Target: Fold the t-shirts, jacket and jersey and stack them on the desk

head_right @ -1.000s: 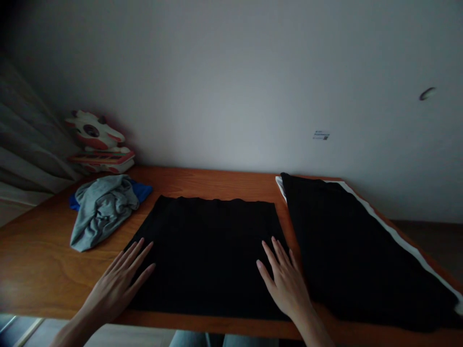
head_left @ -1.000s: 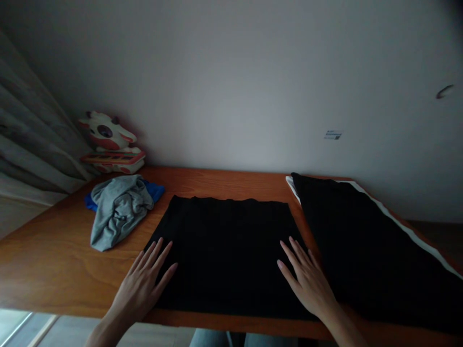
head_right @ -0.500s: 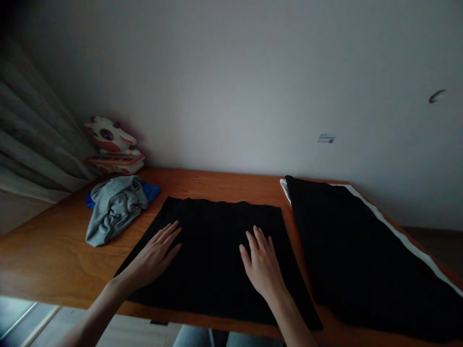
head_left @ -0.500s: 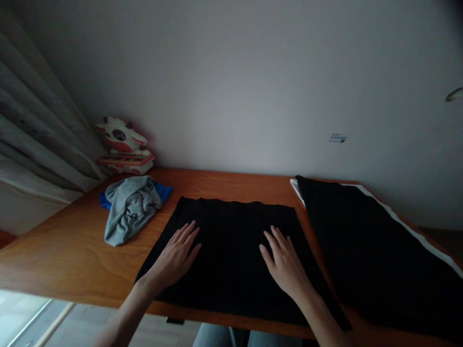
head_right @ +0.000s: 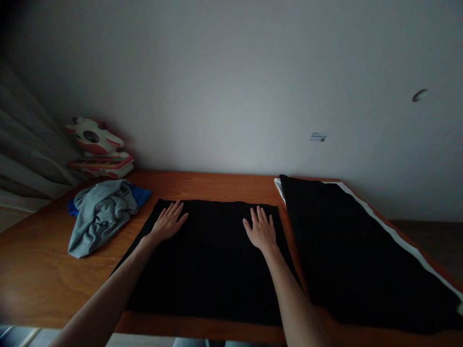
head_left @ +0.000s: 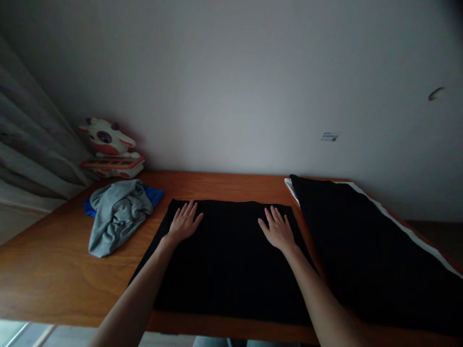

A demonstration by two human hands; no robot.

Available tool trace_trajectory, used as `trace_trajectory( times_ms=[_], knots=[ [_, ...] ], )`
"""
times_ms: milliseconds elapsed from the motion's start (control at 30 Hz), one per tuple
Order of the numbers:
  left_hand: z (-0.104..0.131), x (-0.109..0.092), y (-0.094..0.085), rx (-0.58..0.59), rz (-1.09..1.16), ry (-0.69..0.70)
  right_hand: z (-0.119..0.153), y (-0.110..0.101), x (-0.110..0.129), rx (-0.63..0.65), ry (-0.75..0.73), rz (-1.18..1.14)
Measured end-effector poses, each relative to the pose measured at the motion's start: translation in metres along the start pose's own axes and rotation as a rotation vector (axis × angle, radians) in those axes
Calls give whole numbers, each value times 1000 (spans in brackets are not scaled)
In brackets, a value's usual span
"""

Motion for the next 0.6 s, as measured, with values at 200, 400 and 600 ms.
trace_trajectory(
  times_ms=[200,400,600],
  knots=[
    [-10,37,-15,-101,57,-107,2,-13,-38,-131,126,-15],
    [-5,42,-29,-176,55,-224,15,-30,-41,-337,175,-94],
    [-12,37,-30,-210,138,-70,30,-42,-34,-352,173,-149]
  ],
)
Point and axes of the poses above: each hand's wrist, its own z-axis away from the middle knuckle, its own y-axis out of the palm, x = y × z, the point moved 10 cm from there along -z, towards the middle knuckle, and after that the axes turned 7 degrees about -y, right-handed, at the moved point
